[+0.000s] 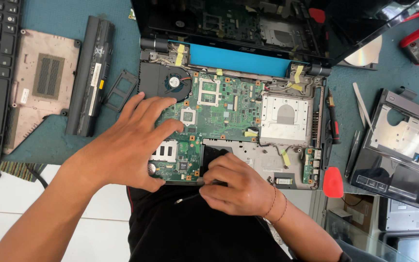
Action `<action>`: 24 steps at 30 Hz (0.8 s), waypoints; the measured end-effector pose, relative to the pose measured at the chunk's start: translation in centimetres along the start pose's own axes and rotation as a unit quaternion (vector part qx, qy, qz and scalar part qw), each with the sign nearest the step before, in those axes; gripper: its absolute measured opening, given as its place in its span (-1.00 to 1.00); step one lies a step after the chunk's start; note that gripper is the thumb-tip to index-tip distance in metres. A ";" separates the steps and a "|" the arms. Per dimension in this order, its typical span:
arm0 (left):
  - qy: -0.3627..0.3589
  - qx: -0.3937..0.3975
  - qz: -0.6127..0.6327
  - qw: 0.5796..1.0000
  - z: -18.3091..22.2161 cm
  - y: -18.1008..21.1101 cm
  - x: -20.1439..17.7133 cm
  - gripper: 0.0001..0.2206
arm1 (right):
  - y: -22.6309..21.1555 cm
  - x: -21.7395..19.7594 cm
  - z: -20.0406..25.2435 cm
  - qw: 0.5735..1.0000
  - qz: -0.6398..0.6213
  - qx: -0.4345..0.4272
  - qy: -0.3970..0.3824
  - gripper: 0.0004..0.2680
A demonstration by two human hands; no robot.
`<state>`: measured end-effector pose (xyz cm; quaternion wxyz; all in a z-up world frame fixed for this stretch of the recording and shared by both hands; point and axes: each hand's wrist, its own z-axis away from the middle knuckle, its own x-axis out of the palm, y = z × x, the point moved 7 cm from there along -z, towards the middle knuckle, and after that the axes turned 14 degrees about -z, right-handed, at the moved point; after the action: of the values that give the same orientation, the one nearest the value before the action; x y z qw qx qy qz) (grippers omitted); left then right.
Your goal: The person works on a disassembled laptop placed on a workbench, using a screwdriver to remove screws from the motherboard area. They then use their hands to disconnect ribbon cables and other connectors from the circuit board, carefully lifting and moving components within the chassis.
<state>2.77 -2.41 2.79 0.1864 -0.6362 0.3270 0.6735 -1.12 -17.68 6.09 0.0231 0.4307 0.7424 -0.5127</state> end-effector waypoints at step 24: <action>-0.037 -0.008 -0.008 0.999 0.1 -0.3 0.4 0.05 | 3.6 -4.4 4.6 0.947 0.168 0.163 0.222 -0.92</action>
<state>2.82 -2.22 2.30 0.1986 -0.6150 0.3098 0.6974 2.13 -23.57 3.32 -0.1271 0.6498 0.5520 -0.5069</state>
